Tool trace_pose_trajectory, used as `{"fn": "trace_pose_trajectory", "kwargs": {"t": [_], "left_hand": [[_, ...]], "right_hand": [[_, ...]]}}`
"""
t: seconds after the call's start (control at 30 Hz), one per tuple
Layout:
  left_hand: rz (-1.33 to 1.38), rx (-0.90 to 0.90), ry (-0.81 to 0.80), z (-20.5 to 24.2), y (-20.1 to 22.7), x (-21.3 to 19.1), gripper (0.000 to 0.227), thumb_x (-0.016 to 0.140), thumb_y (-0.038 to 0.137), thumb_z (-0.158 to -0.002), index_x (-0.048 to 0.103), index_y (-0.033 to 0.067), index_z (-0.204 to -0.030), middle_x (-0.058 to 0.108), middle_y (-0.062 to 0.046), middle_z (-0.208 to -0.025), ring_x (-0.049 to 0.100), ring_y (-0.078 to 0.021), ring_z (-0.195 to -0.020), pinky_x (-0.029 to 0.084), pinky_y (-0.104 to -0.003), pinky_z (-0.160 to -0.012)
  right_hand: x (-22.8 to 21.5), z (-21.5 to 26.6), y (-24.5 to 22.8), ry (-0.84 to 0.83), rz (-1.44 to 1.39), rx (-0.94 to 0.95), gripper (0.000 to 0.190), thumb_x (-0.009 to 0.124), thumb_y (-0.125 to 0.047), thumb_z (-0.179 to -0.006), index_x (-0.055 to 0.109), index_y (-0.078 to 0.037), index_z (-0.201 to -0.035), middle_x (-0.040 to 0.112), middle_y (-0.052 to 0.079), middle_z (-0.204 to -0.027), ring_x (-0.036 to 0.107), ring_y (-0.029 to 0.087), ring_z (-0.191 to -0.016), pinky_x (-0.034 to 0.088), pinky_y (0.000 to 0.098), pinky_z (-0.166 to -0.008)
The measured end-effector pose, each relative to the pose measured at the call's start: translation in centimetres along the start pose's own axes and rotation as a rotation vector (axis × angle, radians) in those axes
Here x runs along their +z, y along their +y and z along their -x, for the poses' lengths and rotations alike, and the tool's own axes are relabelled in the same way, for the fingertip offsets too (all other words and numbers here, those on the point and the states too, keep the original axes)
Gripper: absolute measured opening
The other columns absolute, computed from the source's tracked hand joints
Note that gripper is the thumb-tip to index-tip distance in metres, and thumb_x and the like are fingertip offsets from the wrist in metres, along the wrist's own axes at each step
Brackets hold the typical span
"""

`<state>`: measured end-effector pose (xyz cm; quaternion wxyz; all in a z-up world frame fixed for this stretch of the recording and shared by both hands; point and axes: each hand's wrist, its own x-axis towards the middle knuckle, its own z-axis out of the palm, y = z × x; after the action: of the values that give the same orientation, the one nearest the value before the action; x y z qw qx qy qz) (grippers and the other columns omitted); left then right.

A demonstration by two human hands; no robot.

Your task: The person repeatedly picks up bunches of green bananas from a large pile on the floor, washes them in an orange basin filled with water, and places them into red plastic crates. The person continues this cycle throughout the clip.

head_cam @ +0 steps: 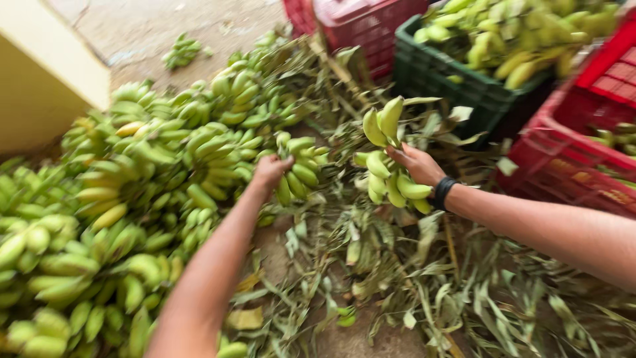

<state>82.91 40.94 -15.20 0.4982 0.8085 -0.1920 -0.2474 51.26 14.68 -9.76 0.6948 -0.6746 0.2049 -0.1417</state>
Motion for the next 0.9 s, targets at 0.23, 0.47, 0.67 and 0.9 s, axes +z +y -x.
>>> {"fn": "trace_pose_trajectory", "kwargs": {"t": [0.23,0.47,0.67,0.9], "left_hand": [[0.465,0.011,-0.534,9.5,22.8,10.1,0.032,0.061,0.031,-0.096,0.064,0.0095,-0.120,0.073,-0.007,-0.104,0.072,-0.0217,-0.086,0.061,-0.041,-0.071],[0.657,0.172,-0.723,14.8,30.1,29.4,0.028,0.063,0.020,-0.100,0.062,0.0033,-0.121,0.071,-0.007,-0.107,0.069,-0.0193,-0.093,0.059,-0.038,-0.081],[0.851,0.304,-1.044,24.3,34.6,45.0,0.030,0.065,0.011,-0.102,0.061,-0.0010,-0.129,0.070,-0.009,-0.115,0.067,-0.0191,-0.102,0.056,-0.038,-0.089],[0.862,0.384,-1.461,39.0,37.0,61.3,0.066,0.064,0.000,-0.094,0.036,0.0056,-0.153,0.058,-0.008,-0.141,0.058,-0.0190,-0.127,0.048,-0.035,-0.105]], "right_hand": [[-8.6,2.1,-4.1,0.235,-0.006,-0.264,0.048,0.063,-0.045,-0.101,0.068,-0.006,-0.128,0.067,-0.001,-0.110,0.056,0.006,-0.095,0.047,0.0255,-0.084],[-23.3,13.0,-10.5,0.294,-0.282,-0.222,0.038,0.059,-0.045,-0.102,0.066,-0.009,-0.114,0.068,0.002,-0.097,0.063,0.014,-0.084,0.051,0.0302,-0.075],[-35.8,30.0,-12.2,0.589,-0.020,-0.309,0.037,0.065,-0.041,-0.104,0.068,-0.008,-0.122,0.068,-0.001,-0.104,0.061,0.008,-0.091,0.051,0.0266,-0.082],[-44.3,49.1,-8.0,0.871,-0.612,-0.363,0.034,0.056,-0.048,-0.104,0.067,-0.016,-0.111,0.071,0.003,-0.097,0.069,0.019,-0.088,0.058,0.0361,-0.076]]}}
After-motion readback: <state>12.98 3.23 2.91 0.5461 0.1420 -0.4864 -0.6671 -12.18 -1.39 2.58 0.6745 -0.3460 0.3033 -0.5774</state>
